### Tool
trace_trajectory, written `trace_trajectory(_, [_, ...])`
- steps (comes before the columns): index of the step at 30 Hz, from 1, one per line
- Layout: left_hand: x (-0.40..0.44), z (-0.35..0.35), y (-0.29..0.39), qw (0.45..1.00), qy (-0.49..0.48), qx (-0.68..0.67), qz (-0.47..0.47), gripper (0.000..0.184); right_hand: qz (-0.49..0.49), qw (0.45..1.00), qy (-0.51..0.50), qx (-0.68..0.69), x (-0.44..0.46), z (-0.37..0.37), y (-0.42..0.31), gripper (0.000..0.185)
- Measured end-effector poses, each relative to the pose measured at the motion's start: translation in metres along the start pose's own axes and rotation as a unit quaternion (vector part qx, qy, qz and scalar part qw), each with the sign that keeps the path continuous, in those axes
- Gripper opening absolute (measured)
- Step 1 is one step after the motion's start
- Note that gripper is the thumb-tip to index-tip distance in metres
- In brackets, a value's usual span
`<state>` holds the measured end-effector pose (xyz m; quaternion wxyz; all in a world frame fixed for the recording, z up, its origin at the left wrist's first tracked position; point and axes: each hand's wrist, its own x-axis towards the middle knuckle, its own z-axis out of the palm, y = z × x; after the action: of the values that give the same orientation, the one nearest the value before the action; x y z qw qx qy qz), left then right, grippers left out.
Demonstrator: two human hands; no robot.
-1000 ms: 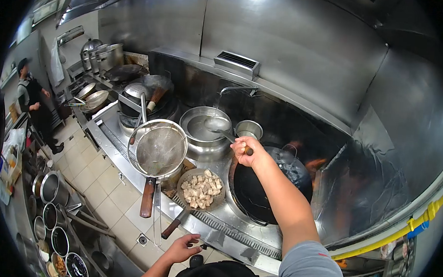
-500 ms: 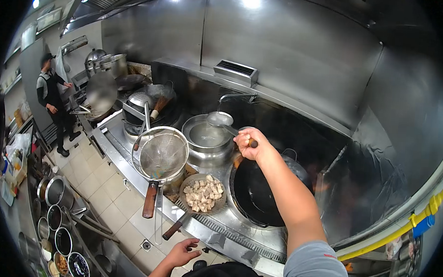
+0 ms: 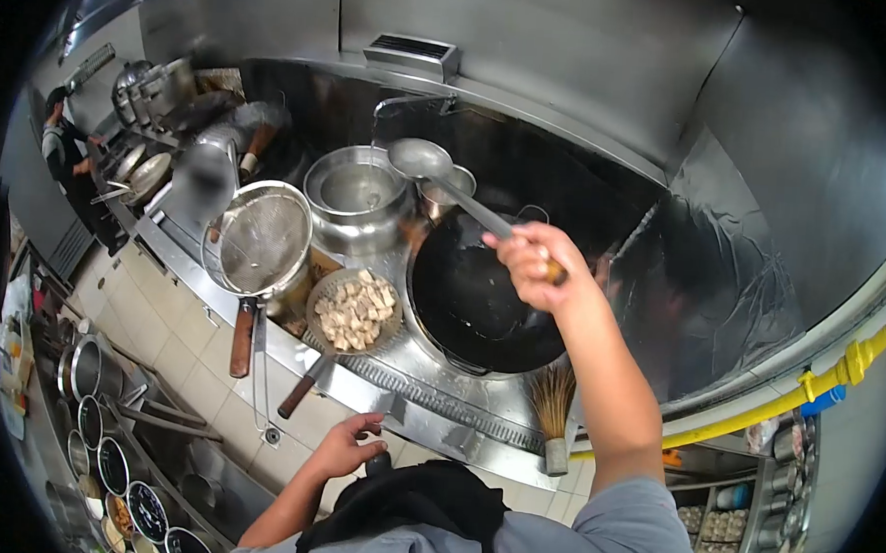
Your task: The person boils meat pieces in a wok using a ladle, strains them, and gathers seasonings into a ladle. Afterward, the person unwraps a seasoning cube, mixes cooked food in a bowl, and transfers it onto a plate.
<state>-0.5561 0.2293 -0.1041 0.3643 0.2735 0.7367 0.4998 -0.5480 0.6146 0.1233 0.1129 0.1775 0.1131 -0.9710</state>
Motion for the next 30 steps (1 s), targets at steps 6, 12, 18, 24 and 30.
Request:
trace_trajectory(6, [0.005,0.009,-0.006,1.000,-0.004,0.003,0.003,0.058,-0.002,0.990,0.110,-0.093,-0.081,-0.072,0.014,0.031])
trace_trajectory(12, [0.013,-0.005,-0.011,1.000,-0.001,0.019,0.002,0.059,-0.093,0.817,0.372,-0.431,-0.106,-0.093,0.044,0.012])
trace_trajectory(18, [0.014,-0.033,-0.016,0.998,0.045,-0.006,-0.035,0.057,-0.134,0.557,0.448,-0.686,-0.125,-0.092,0.066,0.022])
trace_trajectory(24, [0.027,-0.035,-0.032,0.999,0.040,-0.007,-0.014,0.058,-0.195,0.582,0.467,-0.636,-0.130,-0.084,0.076,0.025])
trace_trajectory(30, [0.037,-0.025,-0.021,1.000,0.005,0.026,-0.006,0.058,-0.203,0.691,0.456,-0.523,-0.122,-0.098,0.082,0.027])
